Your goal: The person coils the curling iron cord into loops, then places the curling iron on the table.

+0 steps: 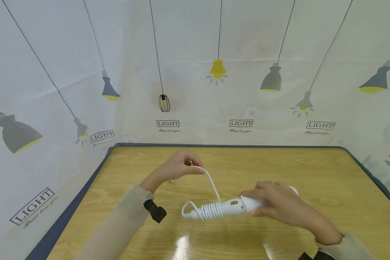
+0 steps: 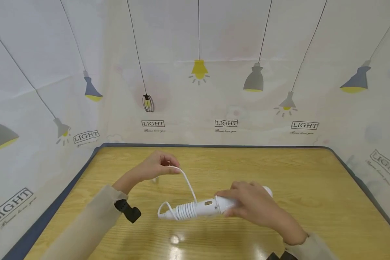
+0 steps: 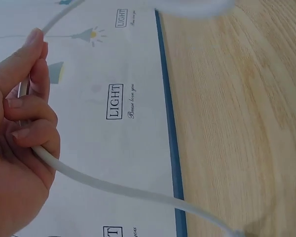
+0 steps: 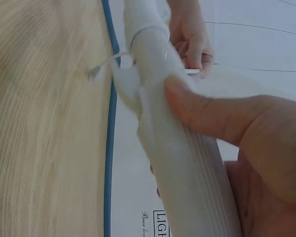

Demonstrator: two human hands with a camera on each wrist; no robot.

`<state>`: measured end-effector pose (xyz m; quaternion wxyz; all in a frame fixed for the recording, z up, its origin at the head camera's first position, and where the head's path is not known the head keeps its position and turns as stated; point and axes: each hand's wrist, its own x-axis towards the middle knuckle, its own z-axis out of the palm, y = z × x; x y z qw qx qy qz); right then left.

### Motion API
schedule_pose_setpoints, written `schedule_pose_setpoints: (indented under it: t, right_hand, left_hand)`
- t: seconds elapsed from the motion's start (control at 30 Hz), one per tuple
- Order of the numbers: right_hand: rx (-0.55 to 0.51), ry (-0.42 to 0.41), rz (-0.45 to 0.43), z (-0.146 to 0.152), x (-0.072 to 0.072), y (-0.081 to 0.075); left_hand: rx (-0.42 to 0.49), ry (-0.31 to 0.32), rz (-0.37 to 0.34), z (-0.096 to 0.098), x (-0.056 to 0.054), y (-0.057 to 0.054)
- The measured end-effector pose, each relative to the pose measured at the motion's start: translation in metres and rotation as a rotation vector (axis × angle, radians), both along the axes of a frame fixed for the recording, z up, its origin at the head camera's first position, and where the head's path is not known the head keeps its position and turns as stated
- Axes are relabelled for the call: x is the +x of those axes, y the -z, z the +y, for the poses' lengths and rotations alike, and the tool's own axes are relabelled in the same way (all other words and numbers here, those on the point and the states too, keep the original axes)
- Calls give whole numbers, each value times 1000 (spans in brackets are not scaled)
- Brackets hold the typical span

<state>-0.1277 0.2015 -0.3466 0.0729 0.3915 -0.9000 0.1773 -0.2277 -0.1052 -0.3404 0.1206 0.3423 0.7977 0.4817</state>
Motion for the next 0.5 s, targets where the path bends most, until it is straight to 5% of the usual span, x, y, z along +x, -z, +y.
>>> schedule_pose_setpoints:
  t: [0.2,0.5]
  right_hand:
    - [120,156,54,0,-3,3]
    - [91,321,41,-5,-8,9]
  left_hand:
    - [-69,-49,13,6,12,-10]
    - [-61,-111,17,26,33,-22]
